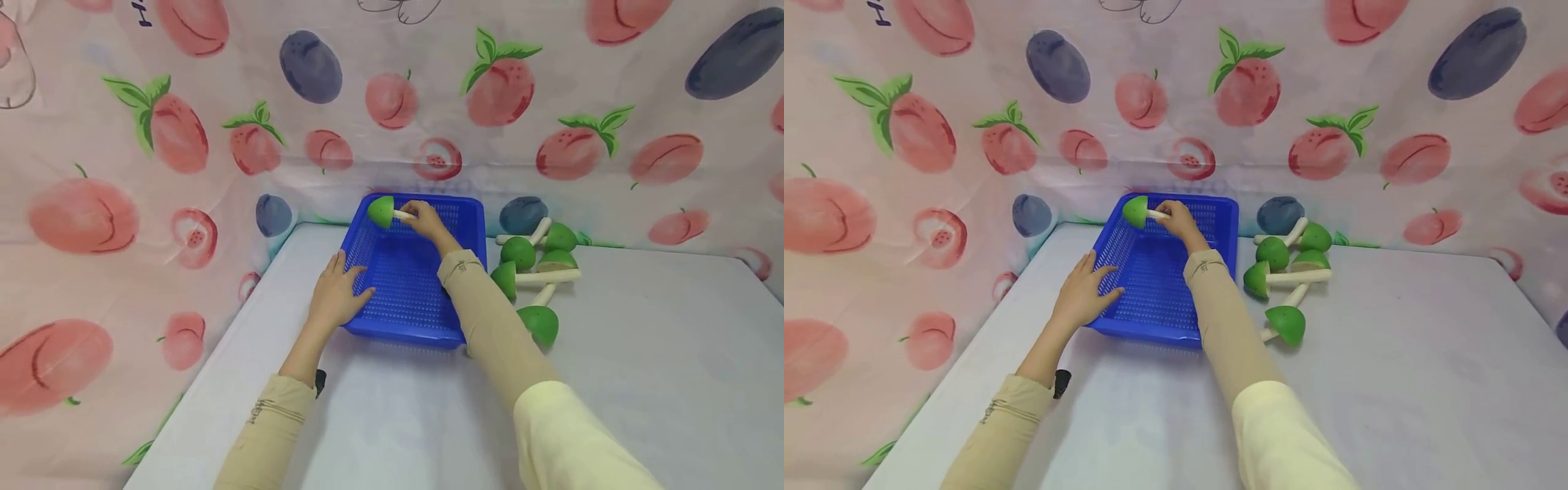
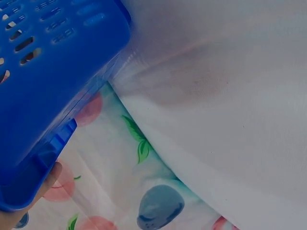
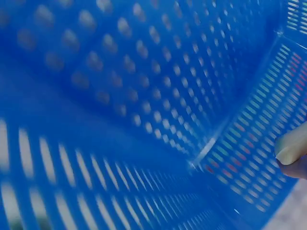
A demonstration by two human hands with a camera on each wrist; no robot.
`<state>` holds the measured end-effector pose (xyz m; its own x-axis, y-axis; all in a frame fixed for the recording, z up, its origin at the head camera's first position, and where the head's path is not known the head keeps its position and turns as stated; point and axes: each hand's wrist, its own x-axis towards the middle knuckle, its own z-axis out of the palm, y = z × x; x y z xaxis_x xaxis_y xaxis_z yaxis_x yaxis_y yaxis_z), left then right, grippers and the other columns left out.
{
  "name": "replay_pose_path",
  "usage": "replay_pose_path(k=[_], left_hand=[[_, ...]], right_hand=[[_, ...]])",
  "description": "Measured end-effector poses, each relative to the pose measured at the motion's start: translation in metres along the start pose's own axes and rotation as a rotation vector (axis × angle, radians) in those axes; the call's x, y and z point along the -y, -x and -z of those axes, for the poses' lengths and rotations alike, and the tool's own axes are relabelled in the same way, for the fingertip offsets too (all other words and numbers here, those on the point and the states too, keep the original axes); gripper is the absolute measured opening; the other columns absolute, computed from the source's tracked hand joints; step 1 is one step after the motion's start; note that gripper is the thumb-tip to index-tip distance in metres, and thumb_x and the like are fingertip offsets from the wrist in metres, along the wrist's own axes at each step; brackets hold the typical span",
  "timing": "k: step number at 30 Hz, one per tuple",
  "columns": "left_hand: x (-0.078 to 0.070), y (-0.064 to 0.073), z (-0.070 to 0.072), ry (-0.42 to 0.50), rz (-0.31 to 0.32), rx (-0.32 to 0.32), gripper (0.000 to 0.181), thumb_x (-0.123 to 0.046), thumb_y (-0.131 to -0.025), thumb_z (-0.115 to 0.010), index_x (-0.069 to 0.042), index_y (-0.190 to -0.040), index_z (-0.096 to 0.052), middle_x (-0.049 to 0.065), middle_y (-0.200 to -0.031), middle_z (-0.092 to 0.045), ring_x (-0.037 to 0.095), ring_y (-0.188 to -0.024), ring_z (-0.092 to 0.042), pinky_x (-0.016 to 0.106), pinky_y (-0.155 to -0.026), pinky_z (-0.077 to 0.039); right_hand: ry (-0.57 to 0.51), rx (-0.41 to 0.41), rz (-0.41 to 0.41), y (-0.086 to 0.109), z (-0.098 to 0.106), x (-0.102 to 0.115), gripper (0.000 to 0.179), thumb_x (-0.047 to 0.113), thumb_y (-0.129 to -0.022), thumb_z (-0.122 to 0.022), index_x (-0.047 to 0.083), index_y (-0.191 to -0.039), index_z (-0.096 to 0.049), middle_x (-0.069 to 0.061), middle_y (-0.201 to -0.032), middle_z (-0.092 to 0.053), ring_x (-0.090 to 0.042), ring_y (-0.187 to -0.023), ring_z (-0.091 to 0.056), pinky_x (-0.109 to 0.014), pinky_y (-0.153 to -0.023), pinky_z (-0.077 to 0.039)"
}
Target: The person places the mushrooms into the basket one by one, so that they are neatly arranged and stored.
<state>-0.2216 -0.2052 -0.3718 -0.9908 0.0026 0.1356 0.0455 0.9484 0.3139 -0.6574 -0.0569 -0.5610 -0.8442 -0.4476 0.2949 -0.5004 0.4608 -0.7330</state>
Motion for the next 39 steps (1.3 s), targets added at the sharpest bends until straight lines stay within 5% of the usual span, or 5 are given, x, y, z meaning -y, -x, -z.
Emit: replay_pose_path(k=[6, 23, 27, 35, 39], left_hand=[[-0.003, 0.000, -0.002, -0.004, 0.004, 0.015, 0.053, -0.040, -0.091, -0.058, -0.009, -0.133, -0.053, 0.027, -0.153, -0.020, 0.040, -0.144, -0.016, 0.054, -0.115, -0.022], [-0.001, 0.001, -0.001, -0.003, 0.009, 0.017, 0.053, -0.040, -0.090, -0.058, -0.010, -0.133, -0.053, 0.027, -0.153, -0.019, 0.040, -0.144, -0.015, 0.054, -0.115, -0.020], [0.000, 0.001, 0.000, 0.001, 0.014, 0.023, 0.053, -0.041, -0.091, -0.057, -0.010, -0.134, -0.053, 0.027, -0.154, -0.018, 0.040, -0.145, -0.014, 0.055, -0.115, -0.019], [0.000, 0.001, -0.001, -0.007, 0.011, 0.029, 0.054, -0.042, -0.091, -0.057, -0.009, -0.134, -0.052, 0.027, -0.153, -0.018, 0.041, -0.144, -0.015, 0.055, -0.115, -0.020], [0.000, 0.000, 0.000, -0.003, 0.009, 0.025, 0.055, -0.042, -0.090, -0.057, -0.009, -0.134, -0.052, 0.027, -0.153, -0.018, 0.041, -0.144, -0.015, 0.056, -0.115, -0.020]], right_hand=[[-0.096, -0.003, -0.008, 0.084, 0.030, 0.100, 0.026, 0.035, -0.083, -0.071, 0.017, -0.101, -0.069, 0.000, -0.091, -0.066, -0.015, -0.082, -0.060, -0.031, -0.072, -0.051], [0.189, 0.107, -0.046, 0.058, 0.000, 0.033, 0.022, 0.027, -0.075, -0.078, 0.020, -0.095, -0.070, 0.001, -0.079, -0.064, -0.017, -0.071, -0.056, -0.038, -0.066, -0.046], [0.333, 0.180, -0.184, 0.073, 0.016, 0.080, 0.029, 0.029, -0.080, -0.075, 0.019, -0.107, -0.068, -0.003, -0.098, -0.069, -0.025, -0.093, -0.061, -0.062, -0.092, -0.039], [0.453, 0.161, -0.232, 0.134, 0.051, 0.199, 0.025, 0.011, -0.088, -0.063, 0.010, -0.113, -0.068, -0.010, -0.118, -0.066, -0.034, -0.117, -0.055, -0.060, -0.105, -0.031], [0.483, 0.114, -0.193, 0.145, 0.056, 0.213, 0.022, 0.009, -0.090, -0.060, 0.007, -0.111, -0.068, -0.013, -0.115, -0.065, -0.036, -0.115, -0.054, -0.060, -0.105, -0.031]])
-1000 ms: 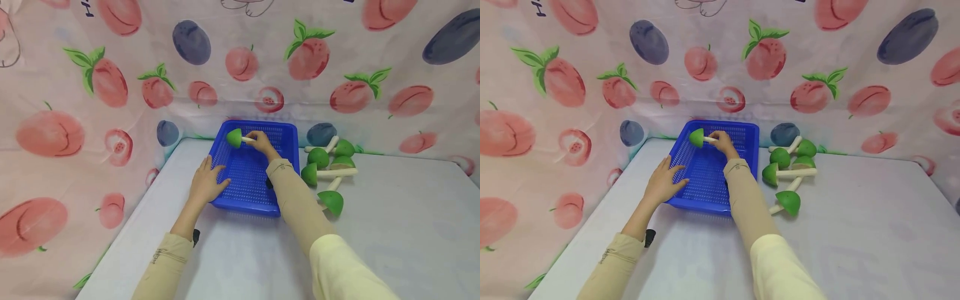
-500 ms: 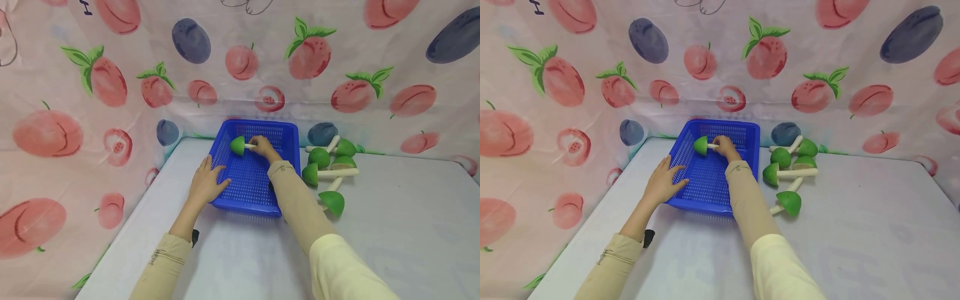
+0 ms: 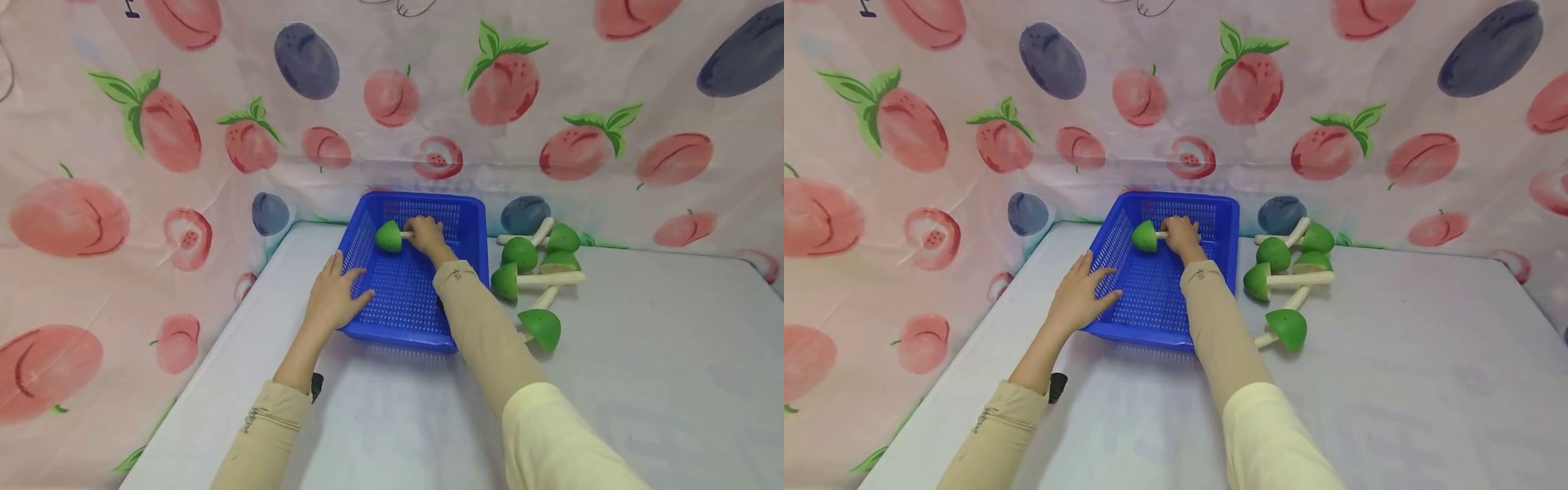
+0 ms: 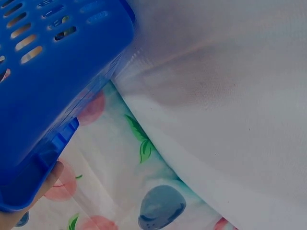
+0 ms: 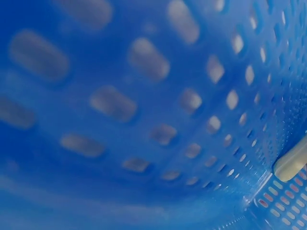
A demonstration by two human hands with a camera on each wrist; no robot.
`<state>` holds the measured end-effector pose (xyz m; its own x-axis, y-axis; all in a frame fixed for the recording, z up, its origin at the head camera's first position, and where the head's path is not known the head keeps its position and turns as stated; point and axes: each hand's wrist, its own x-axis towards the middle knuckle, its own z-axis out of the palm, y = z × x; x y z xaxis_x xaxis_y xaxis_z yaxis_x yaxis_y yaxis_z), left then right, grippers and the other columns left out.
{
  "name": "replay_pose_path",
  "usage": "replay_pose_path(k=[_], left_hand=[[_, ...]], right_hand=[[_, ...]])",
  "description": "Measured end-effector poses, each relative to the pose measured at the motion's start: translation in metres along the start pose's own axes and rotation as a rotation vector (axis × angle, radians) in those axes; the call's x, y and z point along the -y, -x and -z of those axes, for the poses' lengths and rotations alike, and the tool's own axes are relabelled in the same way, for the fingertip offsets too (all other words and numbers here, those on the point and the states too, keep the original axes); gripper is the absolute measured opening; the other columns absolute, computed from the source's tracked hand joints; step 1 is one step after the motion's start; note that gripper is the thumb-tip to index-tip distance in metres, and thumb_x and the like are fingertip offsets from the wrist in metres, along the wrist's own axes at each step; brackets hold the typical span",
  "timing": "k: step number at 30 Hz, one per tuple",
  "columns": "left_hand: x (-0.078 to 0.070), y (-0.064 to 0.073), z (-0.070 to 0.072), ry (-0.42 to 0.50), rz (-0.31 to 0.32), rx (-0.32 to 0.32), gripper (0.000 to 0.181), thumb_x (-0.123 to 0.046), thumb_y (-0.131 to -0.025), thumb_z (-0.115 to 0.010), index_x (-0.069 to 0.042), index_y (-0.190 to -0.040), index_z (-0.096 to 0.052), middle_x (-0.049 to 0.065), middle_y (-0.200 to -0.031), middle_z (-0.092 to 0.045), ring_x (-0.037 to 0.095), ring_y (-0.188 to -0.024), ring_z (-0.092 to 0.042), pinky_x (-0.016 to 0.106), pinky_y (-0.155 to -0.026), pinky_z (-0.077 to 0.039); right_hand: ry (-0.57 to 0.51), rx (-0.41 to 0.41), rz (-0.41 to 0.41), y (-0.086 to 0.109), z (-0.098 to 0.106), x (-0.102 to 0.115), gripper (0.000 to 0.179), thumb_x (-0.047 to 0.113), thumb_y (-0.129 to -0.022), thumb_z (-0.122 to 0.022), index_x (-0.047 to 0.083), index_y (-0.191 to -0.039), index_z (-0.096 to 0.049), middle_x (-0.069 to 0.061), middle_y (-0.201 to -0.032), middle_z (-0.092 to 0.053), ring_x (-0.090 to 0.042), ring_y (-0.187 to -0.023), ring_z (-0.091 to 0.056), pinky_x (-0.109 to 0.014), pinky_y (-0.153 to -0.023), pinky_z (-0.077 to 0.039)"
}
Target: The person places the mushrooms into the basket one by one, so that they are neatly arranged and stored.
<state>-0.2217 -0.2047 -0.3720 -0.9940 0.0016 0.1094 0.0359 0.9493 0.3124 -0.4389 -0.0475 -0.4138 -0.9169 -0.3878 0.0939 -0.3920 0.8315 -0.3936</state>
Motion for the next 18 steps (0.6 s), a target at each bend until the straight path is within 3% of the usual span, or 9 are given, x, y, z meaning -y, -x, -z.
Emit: replay_pose_path(k=[18], left_hand=[[-0.001, -0.001, 0.001, 0.012, 0.013, 0.002, 0.055, -0.042, -0.090, -0.058, -0.010, -0.135, -0.052, 0.027, -0.154, -0.017, 0.040, -0.145, -0.014, 0.055, -0.115, -0.019]], right_hand=[[-0.063, 0.062, 0.023, -0.001, 0.016, 0.009, 0.037, 0.005, -0.084, -0.063, 0.007, -0.121, -0.061, -0.013, -0.120, -0.063, -0.031, -0.114, -0.056, -0.052, -0.101, -0.038]])
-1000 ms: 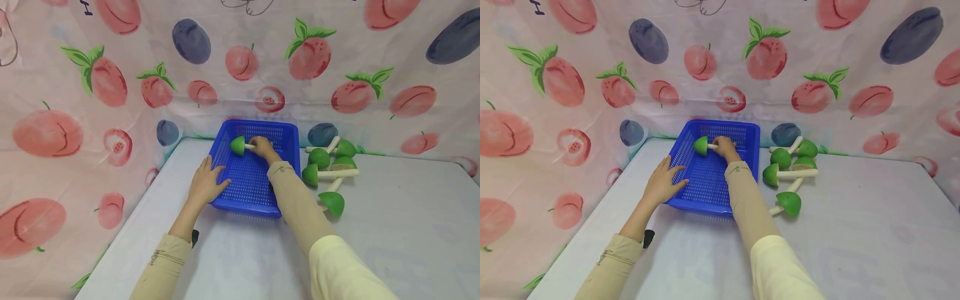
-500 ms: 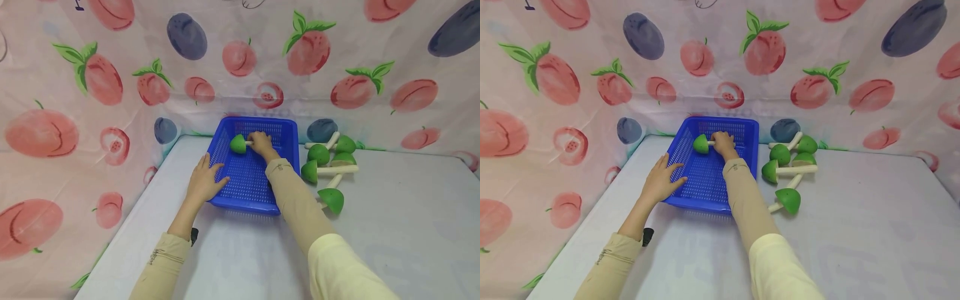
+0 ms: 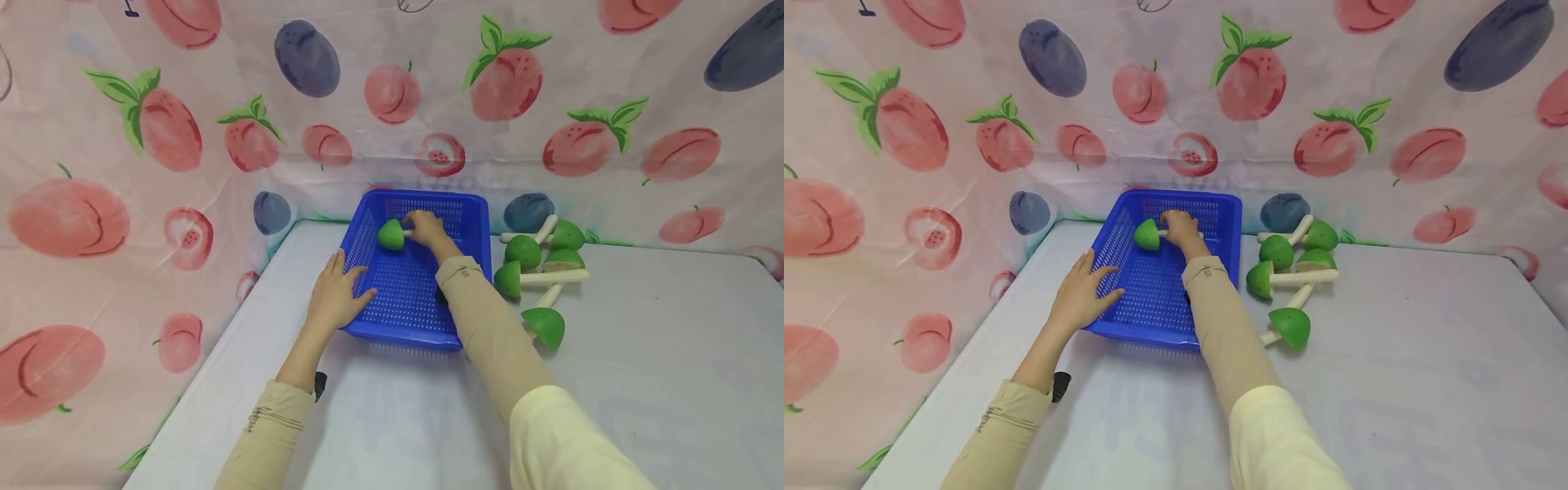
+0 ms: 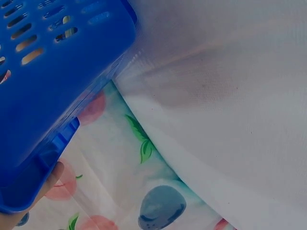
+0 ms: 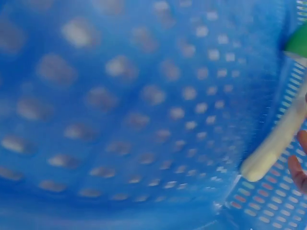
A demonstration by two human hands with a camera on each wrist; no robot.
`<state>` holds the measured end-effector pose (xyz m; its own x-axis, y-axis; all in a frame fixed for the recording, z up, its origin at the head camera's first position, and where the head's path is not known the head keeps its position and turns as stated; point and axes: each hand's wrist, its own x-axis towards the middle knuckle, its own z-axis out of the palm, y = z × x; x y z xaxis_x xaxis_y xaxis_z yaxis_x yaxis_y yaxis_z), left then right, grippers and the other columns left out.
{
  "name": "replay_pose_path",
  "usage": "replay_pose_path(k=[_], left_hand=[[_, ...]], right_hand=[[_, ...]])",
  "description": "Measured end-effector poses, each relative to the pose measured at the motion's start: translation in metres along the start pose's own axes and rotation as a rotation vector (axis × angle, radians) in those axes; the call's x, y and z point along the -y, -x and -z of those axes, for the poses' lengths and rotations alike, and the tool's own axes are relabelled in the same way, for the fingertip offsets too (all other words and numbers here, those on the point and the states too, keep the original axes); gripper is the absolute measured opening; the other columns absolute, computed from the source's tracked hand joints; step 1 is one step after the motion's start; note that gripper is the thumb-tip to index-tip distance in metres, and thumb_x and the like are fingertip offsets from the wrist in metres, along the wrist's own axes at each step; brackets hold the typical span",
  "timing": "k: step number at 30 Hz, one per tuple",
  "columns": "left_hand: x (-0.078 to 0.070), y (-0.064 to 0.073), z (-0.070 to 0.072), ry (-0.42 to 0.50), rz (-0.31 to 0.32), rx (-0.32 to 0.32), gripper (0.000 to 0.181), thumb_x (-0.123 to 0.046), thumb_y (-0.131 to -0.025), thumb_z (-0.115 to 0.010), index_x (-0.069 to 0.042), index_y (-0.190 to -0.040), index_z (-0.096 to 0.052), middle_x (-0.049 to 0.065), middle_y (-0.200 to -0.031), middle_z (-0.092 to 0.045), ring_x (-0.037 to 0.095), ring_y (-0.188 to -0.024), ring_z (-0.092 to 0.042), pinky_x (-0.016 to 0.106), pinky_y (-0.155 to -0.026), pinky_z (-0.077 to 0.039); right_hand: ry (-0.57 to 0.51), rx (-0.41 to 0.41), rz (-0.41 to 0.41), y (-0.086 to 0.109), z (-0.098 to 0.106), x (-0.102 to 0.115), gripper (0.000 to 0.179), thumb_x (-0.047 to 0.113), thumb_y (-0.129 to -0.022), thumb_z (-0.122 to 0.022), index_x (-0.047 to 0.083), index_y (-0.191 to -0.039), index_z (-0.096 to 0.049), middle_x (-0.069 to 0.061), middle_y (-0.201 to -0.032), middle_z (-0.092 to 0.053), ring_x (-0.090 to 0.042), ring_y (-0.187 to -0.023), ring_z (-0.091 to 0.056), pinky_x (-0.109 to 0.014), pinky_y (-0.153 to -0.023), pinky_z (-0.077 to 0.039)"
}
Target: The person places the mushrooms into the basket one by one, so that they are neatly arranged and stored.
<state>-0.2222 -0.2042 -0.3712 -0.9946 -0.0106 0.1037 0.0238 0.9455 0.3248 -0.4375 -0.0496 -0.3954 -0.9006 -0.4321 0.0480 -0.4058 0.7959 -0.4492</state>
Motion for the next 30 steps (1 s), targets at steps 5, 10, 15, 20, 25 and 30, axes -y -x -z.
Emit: replay_pose_path(k=[5, 10, 15, 20, 25, 30], left_hand=[[0.001, 0.003, 0.002, -0.005, -0.003, -0.006, 0.054, -0.040, -0.090, -0.059, -0.009, -0.134, -0.053, 0.028, -0.153, -0.018, 0.040, -0.144, -0.015, 0.055, -0.115, -0.020], [0.003, 0.004, 0.002, -0.012, -0.003, -0.009, 0.054, -0.039, -0.090, -0.060, -0.009, -0.133, -0.053, 0.028, -0.153, -0.019, 0.041, -0.144, -0.015, 0.055, -0.115, -0.021], [0.001, 0.000, -0.003, -0.023, -0.010, -0.016, 0.054, -0.040, -0.089, -0.060, -0.009, -0.133, -0.053, 0.027, -0.153, -0.019, 0.039, -0.144, -0.016, 0.054, -0.115, -0.021], [-0.006, -0.001, -0.007, -0.023, -0.014, 0.001, 0.054, -0.040, -0.088, -0.061, -0.009, -0.133, -0.054, 0.027, -0.154, -0.019, 0.039, -0.144, -0.015, 0.052, -0.116, -0.021], [-0.007, 0.000, -0.005, -0.031, -0.018, 0.012, 0.054, -0.041, -0.088, -0.061, -0.011, -0.133, -0.054, 0.027, -0.154, -0.018, 0.039, -0.144, -0.015, 0.052, -0.116, -0.021], [-0.002, -0.001, 0.000, -0.037, -0.017, 0.001, 0.053, -0.041, -0.089, -0.060, -0.011, -0.132, -0.055, 0.028, -0.153, -0.018, 0.040, -0.144, -0.015, 0.053, -0.115, -0.021]], right_hand=[[-0.021, -0.034, 0.078, 0.003, 0.013, 0.015, 0.037, 0.000, -0.084, -0.054, 0.008, -0.120, -0.061, -0.013, -0.120, -0.062, -0.030, -0.111, -0.057, -0.048, -0.094, -0.045], [-0.181, -0.134, 0.115, 0.005, 0.022, 0.022, 0.034, -0.001, -0.087, -0.048, 0.004, -0.118, -0.062, -0.017, -0.118, -0.063, -0.031, -0.106, -0.058, -0.042, -0.088, -0.048], [-0.454, -0.313, 0.205, 0.008, 0.055, 0.042, 0.029, 0.000, -0.091, -0.047, -0.002, -0.116, -0.062, -0.023, -0.114, -0.064, -0.033, -0.105, -0.058, -0.041, -0.092, -0.048], [-0.451, -0.400, 0.377, 0.022, 0.097, 0.077, 0.025, 0.003, -0.091, -0.051, -0.002, -0.112, -0.063, -0.020, -0.113, -0.065, -0.029, -0.107, -0.058, -0.037, -0.097, -0.046], [-0.333, -0.407, 0.464, 0.037, 0.123, 0.104, 0.023, 0.005, -0.091, -0.054, -0.001, -0.111, -0.064, -0.015, -0.113, -0.065, -0.024, -0.108, -0.057, -0.032, -0.099, -0.044], [-0.272, -0.425, 0.495, 0.044, 0.143, 0.122, 0.022, 0.005, -0.092, -0.054, -0.001, -0.111, -0.064, -0.014, -0.113, -0.065, -0.024, -0.108, -0.057, -0.029, -0.098, -0.044]])
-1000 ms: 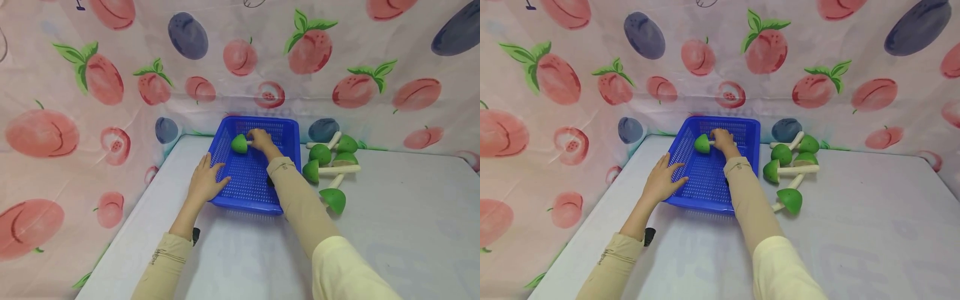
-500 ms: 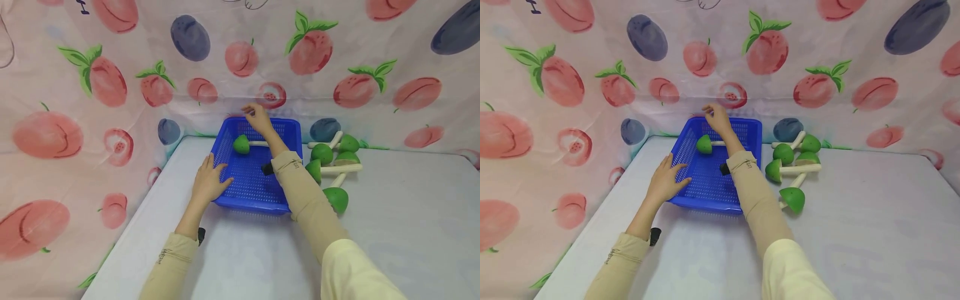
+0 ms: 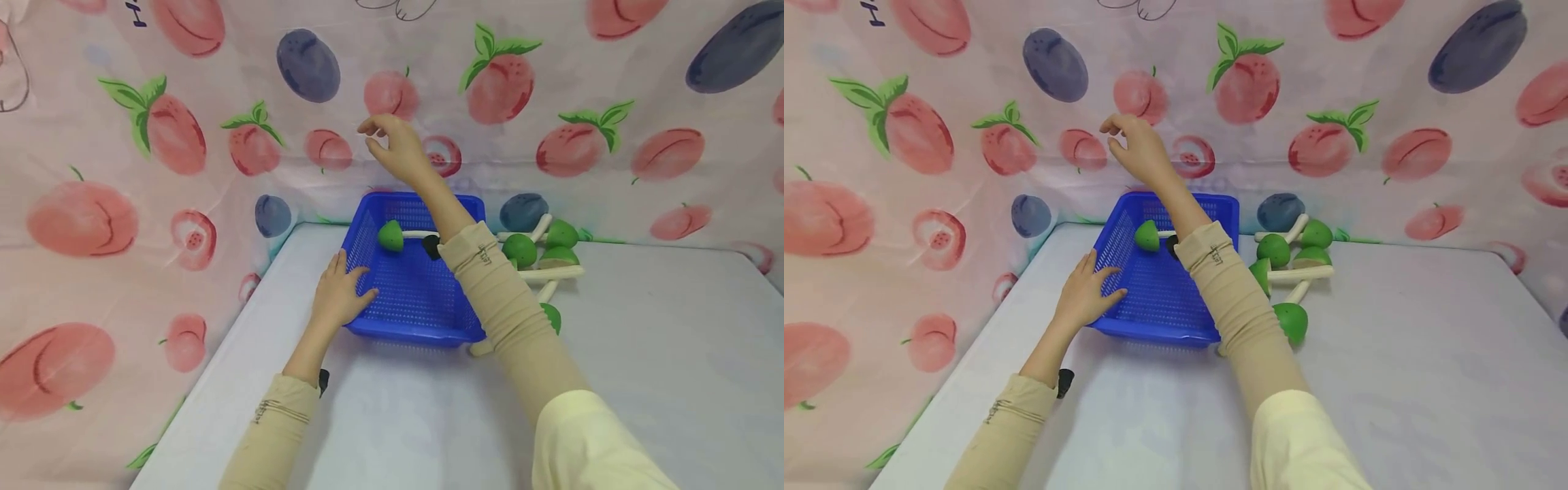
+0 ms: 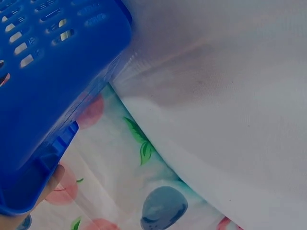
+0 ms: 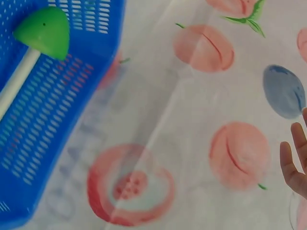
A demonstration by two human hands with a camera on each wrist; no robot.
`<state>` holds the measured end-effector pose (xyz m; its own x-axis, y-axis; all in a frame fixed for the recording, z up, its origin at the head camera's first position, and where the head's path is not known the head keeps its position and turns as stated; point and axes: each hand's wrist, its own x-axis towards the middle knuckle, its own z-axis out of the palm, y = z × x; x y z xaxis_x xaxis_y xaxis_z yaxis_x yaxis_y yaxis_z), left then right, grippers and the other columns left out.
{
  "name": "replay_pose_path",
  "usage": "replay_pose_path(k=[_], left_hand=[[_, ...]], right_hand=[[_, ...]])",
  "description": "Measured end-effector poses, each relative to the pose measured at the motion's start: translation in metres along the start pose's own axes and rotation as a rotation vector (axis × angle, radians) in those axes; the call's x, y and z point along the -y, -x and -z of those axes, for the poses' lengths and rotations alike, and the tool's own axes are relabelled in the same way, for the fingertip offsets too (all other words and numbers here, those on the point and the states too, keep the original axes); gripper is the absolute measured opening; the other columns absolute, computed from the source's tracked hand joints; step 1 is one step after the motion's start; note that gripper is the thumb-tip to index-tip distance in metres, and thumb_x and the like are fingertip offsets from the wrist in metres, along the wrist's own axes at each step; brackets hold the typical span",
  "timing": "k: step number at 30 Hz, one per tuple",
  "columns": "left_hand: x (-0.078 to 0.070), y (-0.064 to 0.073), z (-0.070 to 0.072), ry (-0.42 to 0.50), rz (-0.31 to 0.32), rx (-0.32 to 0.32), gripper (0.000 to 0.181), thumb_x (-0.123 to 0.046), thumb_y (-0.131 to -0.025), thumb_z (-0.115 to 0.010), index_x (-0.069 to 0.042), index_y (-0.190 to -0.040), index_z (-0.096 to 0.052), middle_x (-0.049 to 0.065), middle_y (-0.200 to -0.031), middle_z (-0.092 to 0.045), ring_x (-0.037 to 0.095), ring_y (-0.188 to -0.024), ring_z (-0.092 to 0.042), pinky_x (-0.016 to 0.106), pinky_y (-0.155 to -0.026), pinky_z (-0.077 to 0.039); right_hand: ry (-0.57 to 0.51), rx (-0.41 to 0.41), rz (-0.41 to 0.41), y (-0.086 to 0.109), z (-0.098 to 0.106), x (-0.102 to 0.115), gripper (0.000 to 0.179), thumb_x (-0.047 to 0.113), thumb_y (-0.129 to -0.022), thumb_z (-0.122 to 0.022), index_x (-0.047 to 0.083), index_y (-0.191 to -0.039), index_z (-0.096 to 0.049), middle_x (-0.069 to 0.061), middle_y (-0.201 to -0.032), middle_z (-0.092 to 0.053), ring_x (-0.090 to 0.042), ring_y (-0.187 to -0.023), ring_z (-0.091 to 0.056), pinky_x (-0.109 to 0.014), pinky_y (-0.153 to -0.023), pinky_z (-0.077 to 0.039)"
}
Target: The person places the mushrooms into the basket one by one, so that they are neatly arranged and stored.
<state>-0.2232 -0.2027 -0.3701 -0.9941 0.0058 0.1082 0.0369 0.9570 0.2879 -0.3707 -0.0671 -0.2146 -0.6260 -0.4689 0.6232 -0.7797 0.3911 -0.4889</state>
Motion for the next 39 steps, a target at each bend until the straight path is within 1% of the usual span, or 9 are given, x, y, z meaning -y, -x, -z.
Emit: replay_pose_path(k=[5, 12, 16, 19, 22, 25, 29, 36, 39], left_hand=[[0.003, 0.000, 0.000, 0.006, 0.001, -0.002, 0.054, -0.040, -0.089, -0.060, -0.009, -0.132, -0.055, 0.030, -0.152, -0.018, 0.042, -0.144, -0.015, 0.054, -0.115, -0.022], [0.006, -0.003, 0.000, 0.004, -0.006, -0.006, 0.054, -0.040, -0.088, -0.060, -0.007, -0.131, -0.055, 0.031, -0.152, -0.018, 0.043, -0.143, -0.015, 0.056, -0.114, -0.022], [0.004, -0.005, 0.000, -0.001, -0.018, -0.011, 0.055, -0.040, -0.088, -0.059, -0.007, -0.131, -0.054, 0.031, -0.152, -0.018, 0.044, -0.143, -0.015, 0.056, -0.114, -0.022], [0.002, -0.004, -0.001, -0.004, -0.016, 0.007, 0.055, -0.040, -0.089, -0.059, -0.006, -0.132, -0.053, 0.031, -0.152, -0.017, 0.044, -0.143, -0.015, 0.056, -0.114, -0.021], [-0.001, -0.002, -0.003, 0.003, -0.014, 0.026, 0.056, -0.040, -0.089, -0.059, -0.006, -0.133, -0.052, 0.031, -0.152, -0.016, 0.044, -0.143, -0.014, 0.056, -0.114, -0.020], [-0.003, -0.001, -0.005, 0.014, -0.017, 0.027, 0.055, -0.040, -0.089, -0.058, -0.006, -0.133, -0.053, 0.031, -0.153, -0.015, 0.044, -0.143, -0.013, 0.057, -0.114, -0.020], [-0.003, -0.002, -0.005, 0.025, -0.011, 0.027, 0.055, -0.040, -0.089, -0.058, -0.007, -0.133, -0.053, 0.030, -0.153, -0.014, 0.044, -0.143, -0.013, 0.057, -0.114, -0.020], [-0.001, -0.003, -0.001, 0.030, -0.023, 0.028, 0.056, -0.039, -0.090, -0.057, -0.005, -0.134, -0.051, 0.032, -0.153, -0.014, 0.046, -0.142, -0.012, 0.060, -0.113, -0.020], [-0.002, -0.004, 0.001, 0.041, -0.027, 0.031, 0.059, -0.039, -0.089, -0.057, -0.006, -0.137, -0.047, 0.031, -0.153, -0.013, 0.046, -0.143, -0.011, 0.060, -0.113, -0.020]], right_hand=[[0.005, -0.022, 0.044, -0.002, 0.016, 0.009, 0.023, 0.002, -0.090, -0.053, -0.005, -0.109, -0.064, -0.018, -0.110, -0.065, -0.026, -0.103, -0.058, -0.032, -0.096, -0.047], [0.032, -0.030, 0.005, 0.003, 0.042, 0.015, 0.023, 0.000, -0.088, -0.052, -0.004, -0.108, -0.064, -0.017, -0.107, -0.066, -0.024, -0.101, -0.058, -0.031, -0.093, -0.046], [0.057, -0.045, 0.021, 0.011, 0.054, 0.016, 0.023, 0.000, -0.089, -0.051, -0.004, -0.108, -0.064, -0.017, -0.107, -0.066, -0.024, -0.102, -0.057, -0.030, -0.094, -0.046], [0.071, -0.056, 0.026, 0.023, 0.062, 0.015, 0.021, 0.003, -0.091, -0.053, -0.004, -0.107, -0.064, -0.017, -0.107, -0.066, -0.026, -0.103, -0.057, -0.030, -0.093, -0.046], [0.060, -0.080, -0.012, 0.038, 0.071, 0.014, 0.020, 0.005, -0.091, -0.055, -0.003, -0.106, -0.065, -0.017, -0.107, -0.067, -0.026, -0.101, -0.057, -0.028, -0.089, -0.046], [0.026, -0.113, -0.076, 0.052, 0.082, 0.015, 0.020, 0.008, -0.092, -0.055, 0.001, -0.108, -0.066, -0.013, -0.108, -0.067, -0.022, -0.099, -0.058, -0.025, -0.083, -0.044], [0.012, -0.135, -0.105, 0.069, 0.095, 0.016, 0.021, 0.011, -0.092, -0.056, 0.003, -0.109, -0.066, -0.011, -0.110, -0.067, -0.019, -0.098, -0.060, -0.025, -0.084, -0.047], [0.122, -0.082, -0.088, 0.102, 0.116, 0.023, 0.022, 0.015, -0.093, -0.057, 0.003, -0.110, -0.065, -0.012, -0.110, -0.066, -0.024, -0.103, -0.058, -0.036, -0.090, -0.048], [0.161, -0.071, -0.056, 0.118, 0.124, 0.025, 0.020, 0.011, -0.093, -0.056, 0.002, -0.109, -0.065, -0.013, -0.110, -0.066, -0.026, -0.104, -0.057, -0.039, -0.091, -0.047]])
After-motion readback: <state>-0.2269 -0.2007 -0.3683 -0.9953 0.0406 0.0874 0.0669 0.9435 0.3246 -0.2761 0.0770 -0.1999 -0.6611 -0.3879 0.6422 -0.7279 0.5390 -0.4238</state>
